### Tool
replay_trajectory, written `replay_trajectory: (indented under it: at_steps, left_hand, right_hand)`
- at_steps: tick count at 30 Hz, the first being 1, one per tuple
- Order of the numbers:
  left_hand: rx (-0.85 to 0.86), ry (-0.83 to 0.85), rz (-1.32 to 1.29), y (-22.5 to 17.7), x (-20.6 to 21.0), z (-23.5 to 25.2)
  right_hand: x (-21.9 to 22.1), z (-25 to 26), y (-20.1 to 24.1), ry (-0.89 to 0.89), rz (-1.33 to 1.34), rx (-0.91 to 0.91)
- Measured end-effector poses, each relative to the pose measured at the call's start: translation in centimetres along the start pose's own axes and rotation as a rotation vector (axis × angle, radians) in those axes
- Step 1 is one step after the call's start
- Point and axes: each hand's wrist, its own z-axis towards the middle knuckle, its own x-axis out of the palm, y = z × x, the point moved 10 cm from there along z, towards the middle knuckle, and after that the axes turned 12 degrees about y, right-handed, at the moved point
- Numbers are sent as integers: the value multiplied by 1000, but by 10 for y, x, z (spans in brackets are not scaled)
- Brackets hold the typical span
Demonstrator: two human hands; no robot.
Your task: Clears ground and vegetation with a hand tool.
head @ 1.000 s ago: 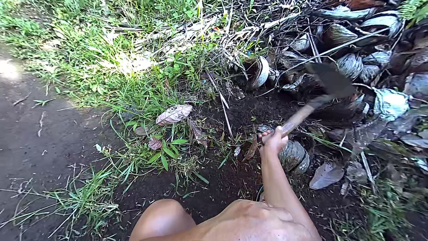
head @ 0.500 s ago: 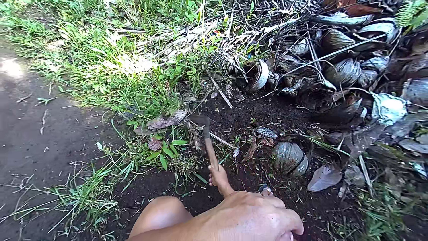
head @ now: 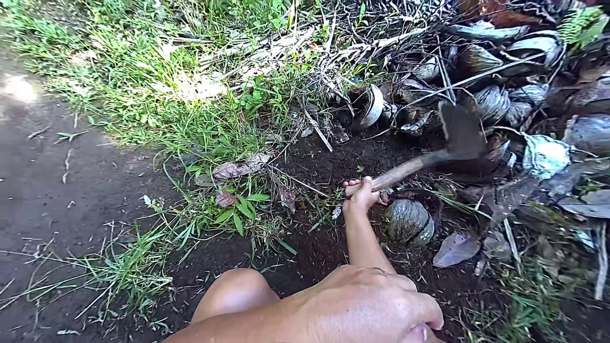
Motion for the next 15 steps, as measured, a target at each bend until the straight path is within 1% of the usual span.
replay_trajectory:
  at_steps: [1,2,4,5,6,8,9,12,13,15]
  left_hand:
    - [-8,6,5,2,0,2]
    - [-14,14,10,5,2,4]
    - [-24,33,13,6,5,7]
    - [-30,46,12,6,7,8]
    - [-34,50,15,5,6,8]
    - [-49,38,20,4,5,7]
    - [-55,48,16,2,8,6]
    - [-45,68,22,-2,8,11]
    - [-38,72,21,-5,10,12]
    - [-26,80,15,-12,14,13]
  right_hand:
    - [-3,-4,-24,25,-61,63]
    - [-14,-14,-53,85,-186,174]
    - [-50,-47,-113,245,-448,494]
    - [-68,-66,-131,287,-466,647]
    - [-79,-75,-133,272,-481,702]
    - [-97,-87,-118,214,-535,730]
    - [-115,-93,-111,188,-564,739]
    - [-163,-82,-97,187,-687,666]
    - [-169,-80,-89,189,-737,637]
    - [-152,-85,-68,214,-838,588]
